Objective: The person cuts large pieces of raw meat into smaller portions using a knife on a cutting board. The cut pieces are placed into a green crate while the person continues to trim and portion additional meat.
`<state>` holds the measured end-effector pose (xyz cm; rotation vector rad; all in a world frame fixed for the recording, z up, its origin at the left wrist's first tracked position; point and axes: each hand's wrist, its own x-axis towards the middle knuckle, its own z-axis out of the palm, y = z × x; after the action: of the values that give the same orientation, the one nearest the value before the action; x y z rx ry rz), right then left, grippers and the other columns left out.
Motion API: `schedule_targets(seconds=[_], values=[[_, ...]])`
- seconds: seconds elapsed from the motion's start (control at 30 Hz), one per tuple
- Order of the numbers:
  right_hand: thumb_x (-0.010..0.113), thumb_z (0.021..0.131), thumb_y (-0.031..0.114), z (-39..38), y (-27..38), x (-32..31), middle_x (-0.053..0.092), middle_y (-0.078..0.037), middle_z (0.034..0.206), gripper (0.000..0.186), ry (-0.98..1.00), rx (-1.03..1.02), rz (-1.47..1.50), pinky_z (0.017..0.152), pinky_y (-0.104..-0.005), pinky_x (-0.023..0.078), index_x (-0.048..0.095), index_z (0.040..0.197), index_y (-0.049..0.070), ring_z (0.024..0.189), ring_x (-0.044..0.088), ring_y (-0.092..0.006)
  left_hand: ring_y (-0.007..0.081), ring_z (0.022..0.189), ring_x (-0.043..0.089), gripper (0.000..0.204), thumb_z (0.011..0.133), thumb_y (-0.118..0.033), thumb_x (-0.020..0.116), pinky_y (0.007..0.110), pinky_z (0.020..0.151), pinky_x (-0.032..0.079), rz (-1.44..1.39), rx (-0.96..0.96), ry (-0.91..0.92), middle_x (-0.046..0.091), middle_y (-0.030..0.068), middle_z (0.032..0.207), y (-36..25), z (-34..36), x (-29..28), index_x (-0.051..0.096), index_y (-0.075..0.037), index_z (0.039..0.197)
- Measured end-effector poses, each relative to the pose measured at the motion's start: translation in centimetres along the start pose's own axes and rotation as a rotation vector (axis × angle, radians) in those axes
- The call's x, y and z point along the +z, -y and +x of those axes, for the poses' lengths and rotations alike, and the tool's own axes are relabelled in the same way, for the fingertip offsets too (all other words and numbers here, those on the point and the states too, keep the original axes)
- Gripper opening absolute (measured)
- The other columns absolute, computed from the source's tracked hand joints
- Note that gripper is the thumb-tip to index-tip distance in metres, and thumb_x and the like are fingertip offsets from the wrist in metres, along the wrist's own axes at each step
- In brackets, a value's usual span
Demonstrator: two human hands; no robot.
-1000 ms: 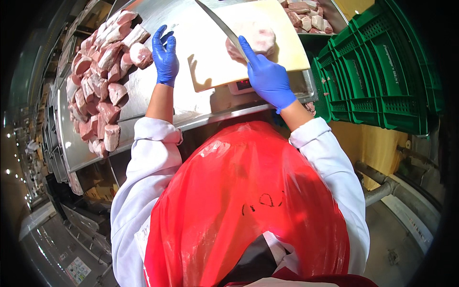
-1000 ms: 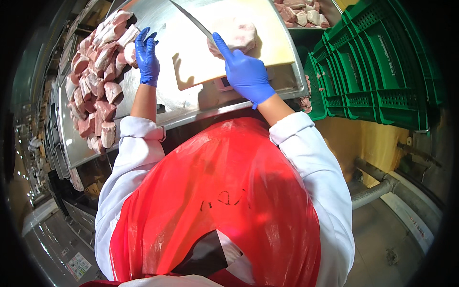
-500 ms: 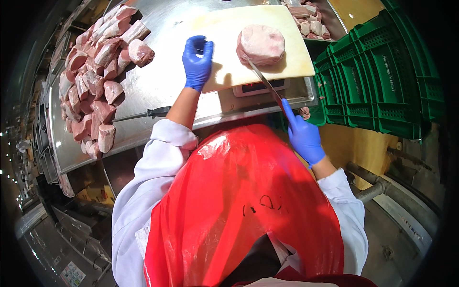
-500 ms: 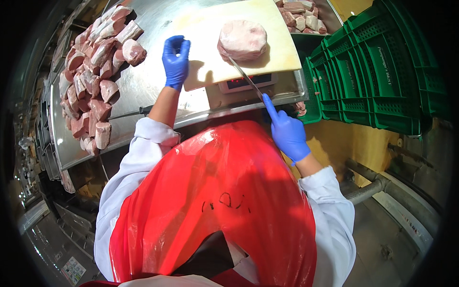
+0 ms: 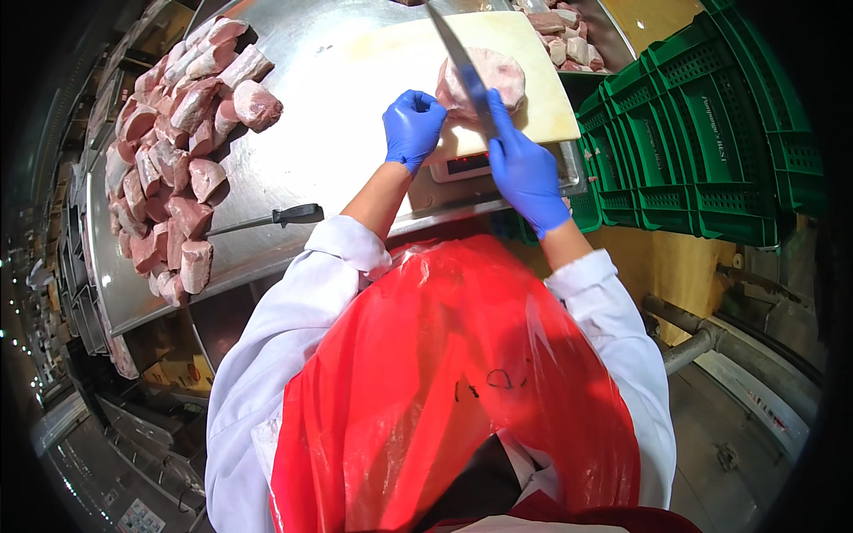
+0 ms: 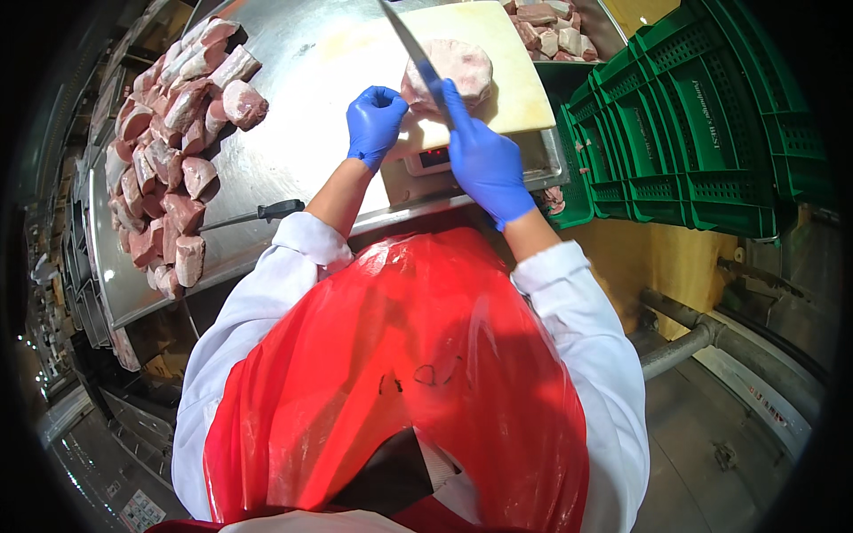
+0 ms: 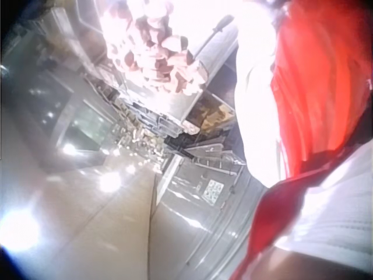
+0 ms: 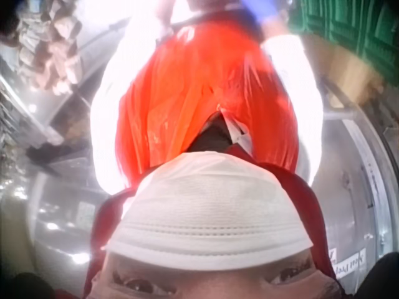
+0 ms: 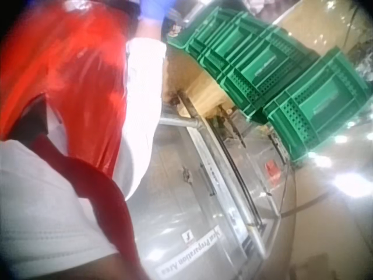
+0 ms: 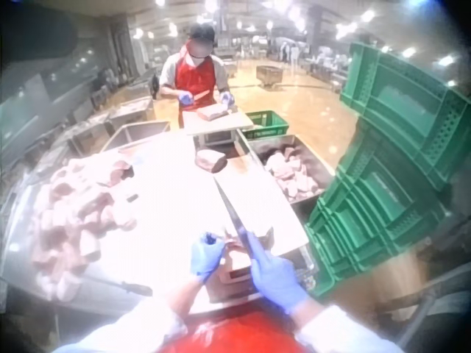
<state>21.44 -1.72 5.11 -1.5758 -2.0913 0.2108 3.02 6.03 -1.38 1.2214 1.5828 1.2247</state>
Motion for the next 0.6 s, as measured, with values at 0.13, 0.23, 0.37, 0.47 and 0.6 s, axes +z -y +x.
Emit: schedule_targets(seconds=[0.13,0.23,0.37,0.47,0.6], values=[[0.056,0.088,0.009,0.5,-0.6,2.1,0.059,-0.016,0.074,0.080,0.169,-0.090,-0.147,0.054,-0.0489,0.053,0.024,0.160,0.025,0.058,0.063,-0.0371,0.0141,0.060,0.063,0.018,0.077,-0.016,0.073,0.032,0.060,0.053,0.006,-0.022,0.026,0.068,0.0109,0.067,-1.4,-0.8,-0.1,0.069,0.001,0.079],[0.055,0.085,0.004,-2.8,-0.9,0.7,0.058,-0.017,0.075,0.085,0.257,-0.090,-0.234,0.053,-0.0493,0.052,0.022,0.161,0.023,0.057,0.062,-0.0376,0.0123,0.059,0.062,0.016,0.080,-0.015,0.072,0.030,0.059,0.053,0.109,0.085,0.008,0.068,0.0084,0.068,-1.3,-1.3,-0.5,0.068,0.001,0.081],[0.054,0.083,0.001,-7.5,-1.1,-3.5,0.058,-0.017,0.076,0.088,0.474,-0.039,-0.366,0.051,-0.0502,0.050,0.020,0.161,0.022,0.057,0.062,-0.0381,0.0177,0.060,0.066,0.016,0.081,-0.016,0.069,0.032,0.062,0.054,0.250,0.191,-0.035,0.069,0.0126,0.069,0.0,-1.3,-2.1,0.068,0.000,0.083],[0.056,0.085,0.002,-9.2,-2.3,-6.3,0.058,-0.017,0.077,0.086,0.485,-0.027,-0.327,0.051,-0.0504,0.049,0.021,0.161,0.024,0.057,0.061,-0.0381,0.0268,0.071,0.069,0.023,0.081,-0.021,0.071,0.037,0.069,0.055,0.370,0.162,0.008,0.072,0.0147,0.080,0.1,-0.6,-3.9,0.067,-0.001,0.090],[0.057,0.089,0.007,-7.5,-2.5,-7.0,0.060,-0.016,0.081,0.082,0.286,-0.017,-0.130,0.054,-0.0498,0.049,0.023,0.160,0.027,0.060,0.062,-0.0384,0.0330,0.100,0.066,0.047,0.080,-0.036,0.072,0.045,0.095,0.046,0.516,0.366,-0.034,0.071,0.0155,0.107,-0.1,-0.2,-2.6,0.062,-0.002,0.112]])
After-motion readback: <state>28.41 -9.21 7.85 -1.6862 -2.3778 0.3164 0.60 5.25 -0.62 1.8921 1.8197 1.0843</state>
